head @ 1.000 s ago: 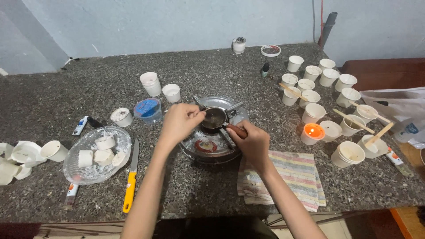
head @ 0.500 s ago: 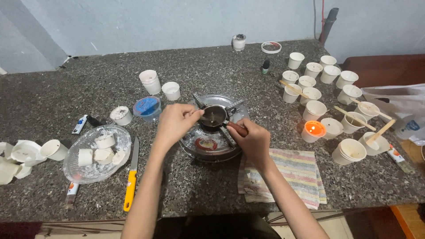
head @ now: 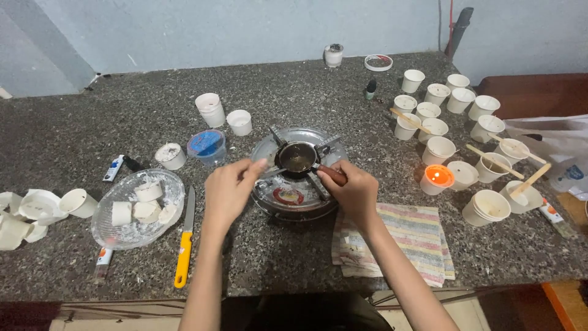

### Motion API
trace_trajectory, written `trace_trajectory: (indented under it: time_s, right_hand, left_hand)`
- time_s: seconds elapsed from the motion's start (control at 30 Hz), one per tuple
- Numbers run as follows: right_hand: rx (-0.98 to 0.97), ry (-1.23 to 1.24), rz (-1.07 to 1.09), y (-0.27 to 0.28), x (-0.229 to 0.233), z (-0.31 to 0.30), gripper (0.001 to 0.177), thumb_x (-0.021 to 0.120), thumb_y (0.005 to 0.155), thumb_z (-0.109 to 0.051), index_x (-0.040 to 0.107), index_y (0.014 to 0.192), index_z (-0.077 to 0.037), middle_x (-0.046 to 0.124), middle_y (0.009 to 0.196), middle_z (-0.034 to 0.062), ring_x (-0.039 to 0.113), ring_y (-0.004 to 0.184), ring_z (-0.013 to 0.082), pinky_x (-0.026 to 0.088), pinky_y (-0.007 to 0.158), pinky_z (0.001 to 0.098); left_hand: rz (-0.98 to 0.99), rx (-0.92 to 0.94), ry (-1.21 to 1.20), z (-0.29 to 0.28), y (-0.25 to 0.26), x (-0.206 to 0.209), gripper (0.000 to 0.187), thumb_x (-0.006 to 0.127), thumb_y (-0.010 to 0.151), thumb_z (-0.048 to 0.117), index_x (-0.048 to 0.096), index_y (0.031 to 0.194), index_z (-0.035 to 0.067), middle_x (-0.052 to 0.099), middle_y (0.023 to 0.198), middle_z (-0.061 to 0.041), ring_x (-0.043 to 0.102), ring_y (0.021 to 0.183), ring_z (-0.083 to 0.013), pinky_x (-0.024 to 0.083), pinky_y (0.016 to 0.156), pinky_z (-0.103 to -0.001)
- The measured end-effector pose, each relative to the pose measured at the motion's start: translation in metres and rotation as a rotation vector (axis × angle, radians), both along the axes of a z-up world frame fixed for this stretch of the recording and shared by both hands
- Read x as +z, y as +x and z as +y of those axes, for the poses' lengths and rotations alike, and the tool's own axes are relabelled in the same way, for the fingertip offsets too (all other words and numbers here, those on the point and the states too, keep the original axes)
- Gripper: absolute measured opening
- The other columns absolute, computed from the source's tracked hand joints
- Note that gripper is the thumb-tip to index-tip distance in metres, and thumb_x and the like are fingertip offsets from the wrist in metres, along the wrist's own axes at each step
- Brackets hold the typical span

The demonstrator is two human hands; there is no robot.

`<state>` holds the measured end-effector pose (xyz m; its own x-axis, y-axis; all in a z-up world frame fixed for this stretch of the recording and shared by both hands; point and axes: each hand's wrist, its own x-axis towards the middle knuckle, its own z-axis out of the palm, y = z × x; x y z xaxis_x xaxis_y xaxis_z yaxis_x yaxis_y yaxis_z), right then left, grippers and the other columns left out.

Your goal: Melting wax in a small metal pot over a portable gas stove while stirring it with a tool.

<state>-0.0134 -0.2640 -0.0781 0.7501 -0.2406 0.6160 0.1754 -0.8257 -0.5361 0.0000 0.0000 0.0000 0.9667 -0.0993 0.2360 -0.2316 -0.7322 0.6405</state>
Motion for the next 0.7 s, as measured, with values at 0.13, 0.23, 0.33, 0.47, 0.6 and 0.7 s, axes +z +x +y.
trace_trajectory:
  time_s: [0.13,0.23,0.33,0.47,0.6,0.7]
  right_hand:
    - [0.014,0.005,0.012,0.001,0.002,-0.001,0.027,0.086,0.077,-0.04,0.068,0.079,-0.021,0.064,0.056,-0.0012,0.065,0.057,0.0223,0.051,0.056,0.0308]
    - [0.007,0.013,0.02,0.001,0.001,0.001,0.027,0.086,0.076,-0.042,0.068,0.078,-0.023,0.064,0.056,-0.0013,0.065,0.056,0.0218,0.05,0.055,0.0304]
    - [0.003,0.021,0.04,0.002,-0.001,0.0,0.026,0.086,0.076,-0.042,0.068,0.079,-0.024,0.064,0.057,-0.002,0.064,0.056,0.0206,0.05,0.056,0.0297]
    - [0.011,0.038,0.042,0.002,0.0,0.001,0.026,0.087,0.077,-0.04,0.068,0.079,-0.023,0.065,0.057,-0.0008,0.065,0.056,0.0221,0.05,0.056,0.0302]
    - [0.021,0.028,0.04,0.003,-0.001,0.0,0.025,0.086,0.079,-0.042,0.069,0.08,-0.024,0.065,0.058,-0.0006,0.066,0.057,0.0221,0.05,0.056,0.0298]
    - [0.007,0.022,0.035,0.007,-0.01,-0.002,0.026,0.086,0.08,-0.044,0.069,0.079,-0.024,0.065,0.057,-0.0007,0.066,0.057,0.0212,0.05,0.057,0.0286]
  left_hand:
    - [-0.1,0.156,-0.18,-0.005,-0.031,-0.001,0.039,0.059,0.104,0.044,0.077,0.091,0.012,0.074,0.077,-0.015,0.071,0.076,-0.0382,0.051,0.07,-0.047]
    - [-0.058,0.258,-0.3,-0.014,-0.055,-0.003,0.046,0.056,0.105,0.039,0.067,0.132,0.004,0.077,0.108,-0.023,0.069,0.101,-0.0428,0.049,0.087,-0.057]
    - [0.076,0.246,-0.438,-0.028,-0.083,0.01,0.066,0.047,0.105,0.04,0.04,0.153,-0.004,0.065,0.134,-0.031,0.053,0.131,-0.0523,0.039,0.105,-0.071]
    - [0.056,0.202,-0.523,-0.036,-0.097,0.003,0.076,0.038,0.107,0.038,0.014,0.16,-0.01,0.052,0.146,-0.037,0.038,0.144,-0.0524,0.019,0.115,-0.073]
    - [0.02,0.164,-0.527,-0.035,-0.088,-0.013,0.081,0.038,0.106,0.045,0.01,0.163,-0.005,0.049,0.151,-0.034,0.034,0.149,-0.0482,0.017,0.118,-0.067]
    - [0.035,0.154,-0.513,-0.034,-0.081,-0.01,0.085,0.036,0.105,0.051,0.01,0.164,-0.004,0.05,0.15,-0.034,0.034,0.148,-0.0483,0.019,0.118,-0.068]
